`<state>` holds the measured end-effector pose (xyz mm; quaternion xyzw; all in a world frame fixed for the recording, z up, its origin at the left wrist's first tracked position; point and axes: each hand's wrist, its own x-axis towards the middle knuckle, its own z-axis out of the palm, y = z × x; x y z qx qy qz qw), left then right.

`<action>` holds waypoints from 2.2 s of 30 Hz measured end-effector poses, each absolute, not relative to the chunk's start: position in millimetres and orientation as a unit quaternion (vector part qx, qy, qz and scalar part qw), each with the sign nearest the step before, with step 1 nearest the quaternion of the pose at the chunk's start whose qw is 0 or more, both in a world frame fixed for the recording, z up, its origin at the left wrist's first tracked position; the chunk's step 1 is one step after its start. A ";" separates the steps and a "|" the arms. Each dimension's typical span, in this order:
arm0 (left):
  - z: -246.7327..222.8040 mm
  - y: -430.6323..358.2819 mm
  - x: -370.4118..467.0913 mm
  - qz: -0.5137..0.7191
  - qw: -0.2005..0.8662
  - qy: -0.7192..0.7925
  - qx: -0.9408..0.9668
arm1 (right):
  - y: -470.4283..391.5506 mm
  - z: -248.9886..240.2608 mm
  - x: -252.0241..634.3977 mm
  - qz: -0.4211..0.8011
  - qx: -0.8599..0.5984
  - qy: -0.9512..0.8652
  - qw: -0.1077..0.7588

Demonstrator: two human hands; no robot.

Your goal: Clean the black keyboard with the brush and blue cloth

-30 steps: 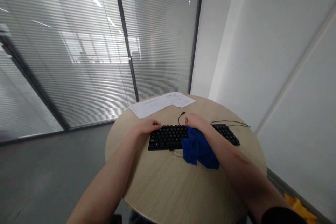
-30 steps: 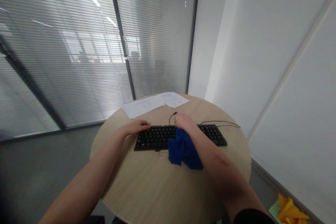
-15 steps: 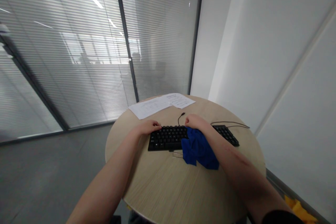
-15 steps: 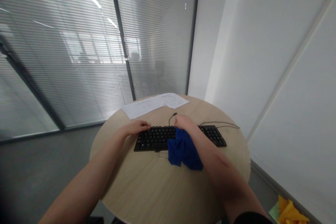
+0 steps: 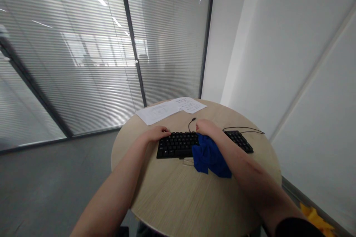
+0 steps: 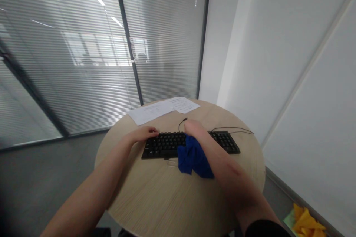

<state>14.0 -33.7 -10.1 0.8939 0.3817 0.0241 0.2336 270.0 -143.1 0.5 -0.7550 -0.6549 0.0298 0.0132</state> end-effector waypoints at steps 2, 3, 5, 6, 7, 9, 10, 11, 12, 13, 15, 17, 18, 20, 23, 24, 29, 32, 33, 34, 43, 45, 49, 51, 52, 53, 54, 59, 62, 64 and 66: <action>-10.0 -33.8 14.1 0.029 0.232 0.374 0.898 | -143.1 -1.2 270.5 0.030 -0.760 -0.649 0.017; -10.3 -33.4 14.1 0.033 0.230 0.369 0.900 | -143.2 -1.9 270.6 0.029 -0.762 -0.647 0.020; -11.8 -31.7 13.8 0.036 0.227 0.367 0.902 | -143.3 -2.9 270.7 0.025 -0.765 -0.643 0.028; -13.0 -30.5 13.6 0.038 0.225 0.368 0.902 | -143.1 -3.0 270.8 0.023 -0.766 -0.642 0.031; -14.3 -29.1 13.4 0.039 0.223 0.370 0.901 | -142.7 -2.6 271.5 0.022 -0.765 -0.642 0.033; -17.0 -26.3 13.2 0.042 0.222 0.370 0.901 | -141.7 -0.3 275.0 0.025 -0.761 -0.647 0.043; -18.1 -25.1 13.1 0.042 0.223 0.370 0.901 | -141.2 1.6 278.3 0.029 -0.758 -0.650 0.053; -18.9 -24.3 13.0 0.042 0.224 0.369 0.901 | -140.9 4.1 282.6 0.035 -0.753 -0.654 0.067; -19.2 -23.9 13.0 0.041 0.226 0.370 0.900 | -141.2 7.1 287.8 0.043 -0.748 -0.657 0.084; -19.1 -24.0 12.9 0.038 0.227 0.371 0.900 | -142.1 10.6 293.6 0.055 -0.741 -0.661 0.100; -17.4 -25.7 12.9 0.033 0.227 0.375 0.898 | -146.7 19.3 305.4 0.093 -0.726 -0.672 0.112; -14.7 -28.3 13.0 0.032 0.227 0.376 0.898 | -155.7 30.6 315.1 0.140 -0.703 -0.691 0.093; -13.4 -29.7 13.1 0.031 0.228 0.374 0.898 | -162.0 37.6 318.5 0.161 -0.690 -0.701 0.079; -11.4 -31.8 13.5 0.033 0.227 0.371 0.900 | -177.6 54.2 322.0 0.191 -0.673 -0.712 0.064; -10.8 -33.0 14.1 0.038 0.219 0.368 0.903 | -206.8 83.4 322.2 0.237 -0.635 -0.727 0.108; -11.0 -32.9 14.3 0.040 0.218 0.369 0.903 | -217.2 92.6 322.4 0.261 -0.604 -0.741 0.135; -11.9 -32.2 14.1 0.041 0.225 0.362 0.903 | -265.1 118.1 333.2 0.287 -0.439 -0.741 0.419; -11.5 -32.7 13.5 0.045 0.229 0.369 0.900 | -283.7 121.7 343.2 0.260 -0.321 -0.679 0.607; -11.4 -33.0 13.3 0.046 0.231 0.370 0.899 | -286.8 122.8 345.7 0.242 -0.307 -0.656 0.645; -11.3 -33.0 13.2 0.046 0.233 0.369 0.899 | -288.0 123.6 347.4 0.222 -0.305 -0.634 0.675; -13.8 -28.5 13.4 0.055 0.234 0.359 0.902 | -210.1 46.9 328.2 0.182 -0.641 -0.631 0.397; -14.4 -27.9 12.9 0.052 0.242 0.359 0.900 | -190.9 15.9 320.9 0.153 -0.675 -0.651 0.311; -16.6 -26.1 12.7 0.052 0.255 0.356 0.898 | -171.4 -20.7 314.4 0.099 -0.697 -0.661 0.260; -18.0 -24.5 13.2 0.050 0.257 0.354 0.898 | -168.8 -26.2 314.9 0.081 -0.706 -0.658 0.249; -18.5 -23.7 13.5 0.049 0.257 0.353 0.899 | -168.3 -27.2 315.5 0.075 -0.710 -0.658 0.239; -18.8 -23.1 13.8 0.047 0.255 0.351 0.900 | -168.2 -27.9 316.1 0.072 -0.715 -0.657 0.228; -18.7 -22.7 14.1 0.046 0.253 0.349 0.901 | -168.3 -28.5 316.7 0.074 -0.719 -0.655 0.218; -15.4 -24.6 14.1 0.039 0.254 0.344 0.903 | -168.7 -34.4 319.4 0.101 -0.720 -0.650 0.220; -14.5 -25.4 14.0 0.040 0.258 0.345 0.901 | -168.2 -38.3 322.1 0.113 -0.708 -0.657 0.234; -15.0 -25.0 14.3 0.041 0.258 0.347 0.901 | -166.9 -40.2 324.1 0.123 -0.705 -0.656 0.240; -15.5 -25.0 14.6 0.037 0.257 0.354 0.898 | -164.8 -41.6 325.5 0.128 -0.711 -0.647 0.244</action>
